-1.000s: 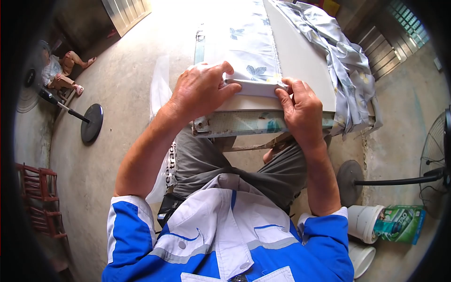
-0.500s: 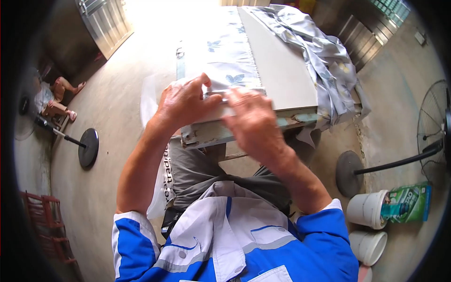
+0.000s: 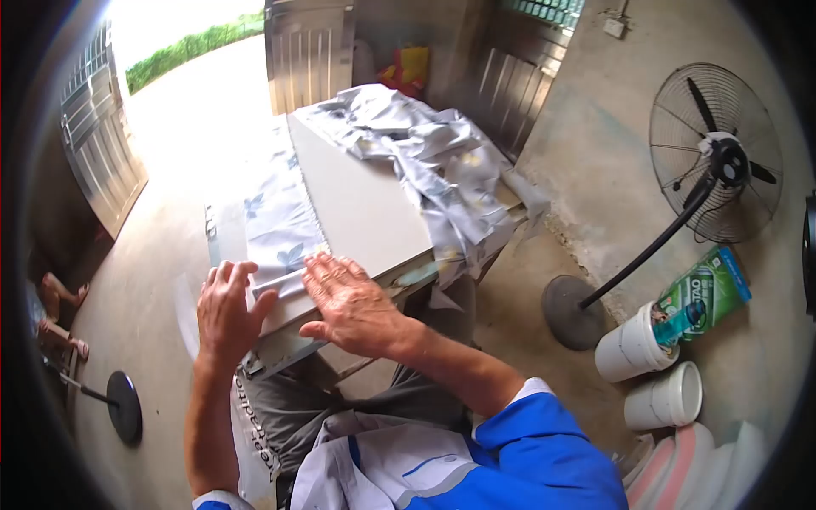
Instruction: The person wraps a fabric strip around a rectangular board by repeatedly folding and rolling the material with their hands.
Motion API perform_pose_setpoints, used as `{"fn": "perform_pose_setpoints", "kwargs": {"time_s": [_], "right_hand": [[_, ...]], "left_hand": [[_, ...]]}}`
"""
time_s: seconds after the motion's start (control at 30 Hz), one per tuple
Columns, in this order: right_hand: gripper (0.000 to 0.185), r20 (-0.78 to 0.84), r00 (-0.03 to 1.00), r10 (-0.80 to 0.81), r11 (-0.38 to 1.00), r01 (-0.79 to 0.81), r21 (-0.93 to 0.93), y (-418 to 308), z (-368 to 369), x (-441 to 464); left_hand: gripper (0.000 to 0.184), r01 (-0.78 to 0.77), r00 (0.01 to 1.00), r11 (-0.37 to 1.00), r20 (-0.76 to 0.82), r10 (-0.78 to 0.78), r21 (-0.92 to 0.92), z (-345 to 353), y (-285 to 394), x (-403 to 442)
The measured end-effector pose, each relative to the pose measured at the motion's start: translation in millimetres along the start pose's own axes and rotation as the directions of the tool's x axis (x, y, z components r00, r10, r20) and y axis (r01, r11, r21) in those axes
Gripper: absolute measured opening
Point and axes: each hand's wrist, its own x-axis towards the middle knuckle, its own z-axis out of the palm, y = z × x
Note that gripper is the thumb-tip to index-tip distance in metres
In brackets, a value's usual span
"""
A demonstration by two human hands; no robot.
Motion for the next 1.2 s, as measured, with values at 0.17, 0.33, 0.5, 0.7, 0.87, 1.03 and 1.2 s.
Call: {"fn": "perform_pose_setpoints", "kwargs": {"time_s": [0.17, 0.33, 0.5, 0.7, 0.87, 1.03, 1.2], "right_hand": [[0.083, 0.005, 1.0, 0.026, 1.0, -0.026, 0.004, -1, 7, 1], [0.08, 0.057, 0.998, 0.026, 1.0, -0.026, -0.004, -1, 4, 1], [0.079, 0.085, 0.996, 0.04, 0.999, -0.041, 0.004, -1, 1, -1], [0.076, 0.042, 0.999, 0.034, 0.999, -0.035, 0.002, -3, 4, -2], [0.072, 0.013, 0.999, 0.032, 0.999, -0.032, 0.01, -3, 4, -3], [0.058, -0.014, 1.0, -0.001, 1.0, 0.001, -0.022, -10, -4, -10], [0.041, -0.087, 0.994, -0.065, 0.998, 0.063, -0.028, -8, -11, -17]], "left_hand": [[0.053, -0.251, 0.965, 0.957, 0.04, 0.259, -0.148, 8, 21, -9], [0.09, -0.261, 0.94, 0.965, 0.219, 0.263, -0.039, 16, 16, -22], [0.097, -0.26, 0.941, 0.965, 0.224, 0.255, -0.005, 14, 9, -34], [0.092, -0.238, 0.956, 0.971, 0.167, 0.239, -0.029, 15, 10, -39], [0.087, -0.25, 0.961, 0.967, 0.111, 0.255, -0.056, 13, 14, -40], [0.066, -0.237, 0.971, 0.969, 0.024, 0.239, -0.065, 13, 16, -44], [0.044, -0.242, 0.969, 0.968, -0.058, 0.239, -0.068, 10, 24, -46]]}}
